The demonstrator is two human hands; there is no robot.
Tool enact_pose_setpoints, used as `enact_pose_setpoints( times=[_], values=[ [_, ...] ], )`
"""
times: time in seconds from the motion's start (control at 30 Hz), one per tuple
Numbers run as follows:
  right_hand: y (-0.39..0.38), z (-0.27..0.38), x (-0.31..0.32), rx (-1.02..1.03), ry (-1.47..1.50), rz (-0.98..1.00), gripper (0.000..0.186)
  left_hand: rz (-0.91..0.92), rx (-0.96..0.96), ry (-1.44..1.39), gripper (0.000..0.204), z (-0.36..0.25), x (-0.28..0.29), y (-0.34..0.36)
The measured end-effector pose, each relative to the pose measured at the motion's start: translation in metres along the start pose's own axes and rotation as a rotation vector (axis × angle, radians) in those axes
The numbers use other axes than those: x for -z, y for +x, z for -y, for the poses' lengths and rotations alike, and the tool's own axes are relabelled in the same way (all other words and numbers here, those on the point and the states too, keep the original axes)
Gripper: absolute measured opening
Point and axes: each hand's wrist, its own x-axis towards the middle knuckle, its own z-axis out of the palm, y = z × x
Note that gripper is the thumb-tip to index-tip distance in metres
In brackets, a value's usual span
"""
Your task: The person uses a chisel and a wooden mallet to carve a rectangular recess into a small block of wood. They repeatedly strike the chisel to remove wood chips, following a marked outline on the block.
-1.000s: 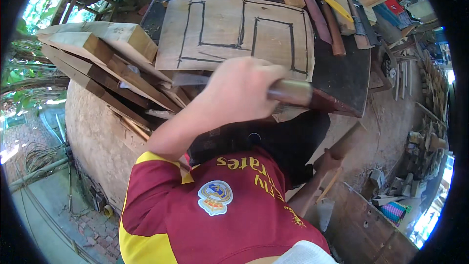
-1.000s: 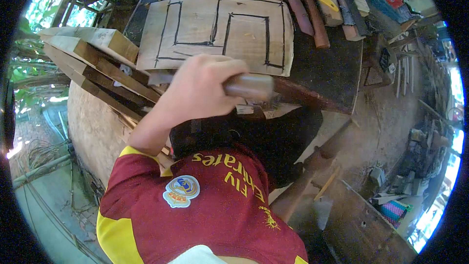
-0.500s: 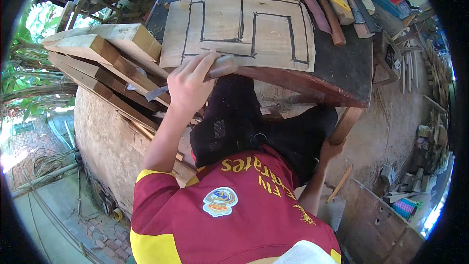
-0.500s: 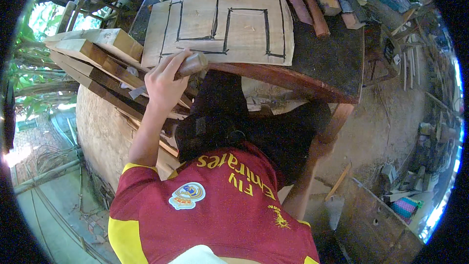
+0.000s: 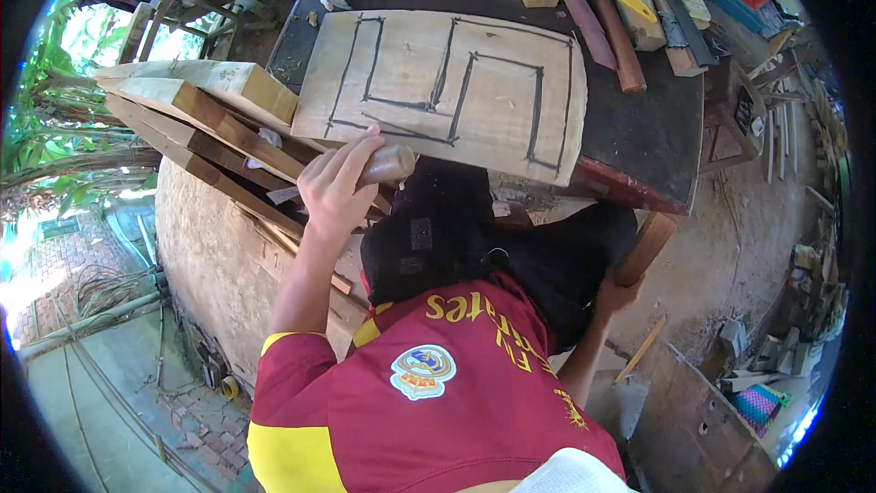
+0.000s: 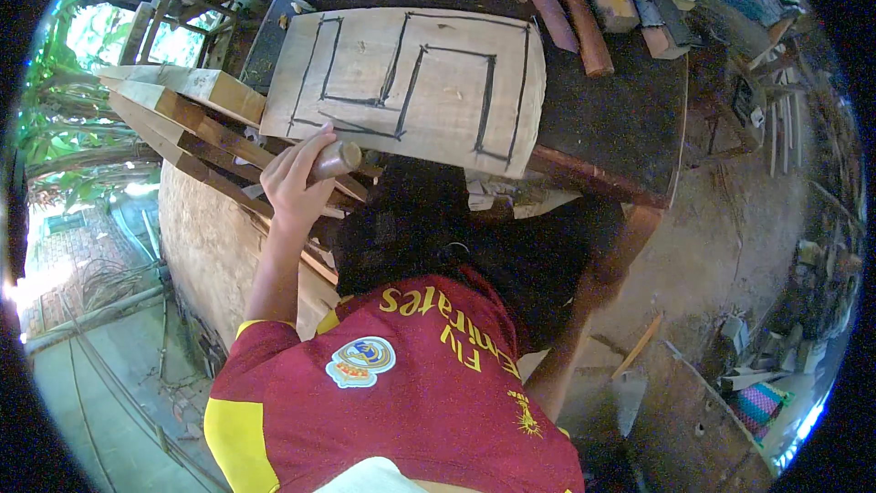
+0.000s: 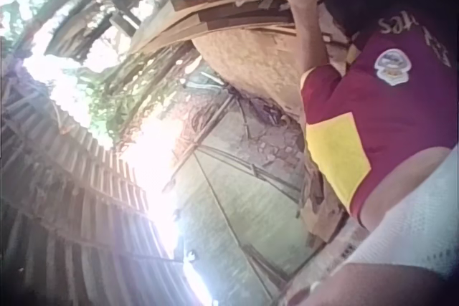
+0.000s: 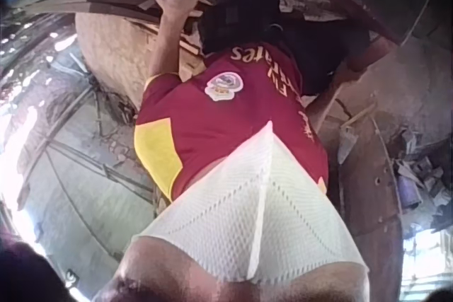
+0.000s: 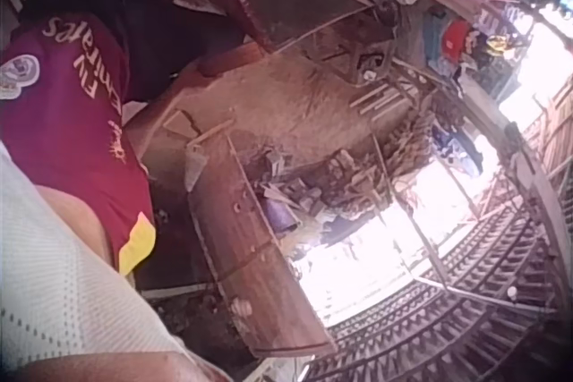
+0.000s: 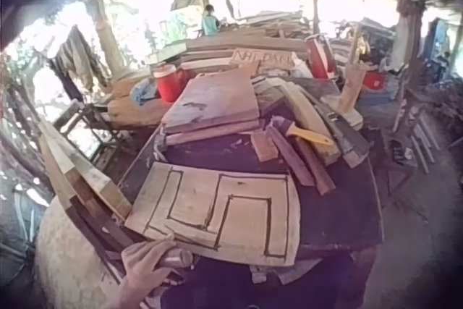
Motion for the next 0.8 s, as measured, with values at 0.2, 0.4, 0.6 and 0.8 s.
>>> enact_pose_setpoints(
  times=[0.2,0.4,0.6,0.8],
  values=[
    [0.006,-0.027,-0.009,0.158,0.084,-0.027,0.061,0.015,-0.013,0.046,0.047,0.001,0.005,0.000],
    [0.003,-0.009,-0.004,0.100,0.050,0.005,0.061,0.037,0.153,0.127,0.042,0.013,0.015,-0.007],
    [0.011,-0.027,-0.010,0.123,0.121,0.037,0.063,-0.019,0.082,0.124,0.034,0.030,0.016,0.001],
    [0.015,-0.041,-0.012,-0.134,0.069,0.094,0.064,0.051,0.167,0.146,0.028,0.027,0.019,0.007]
  ],
)
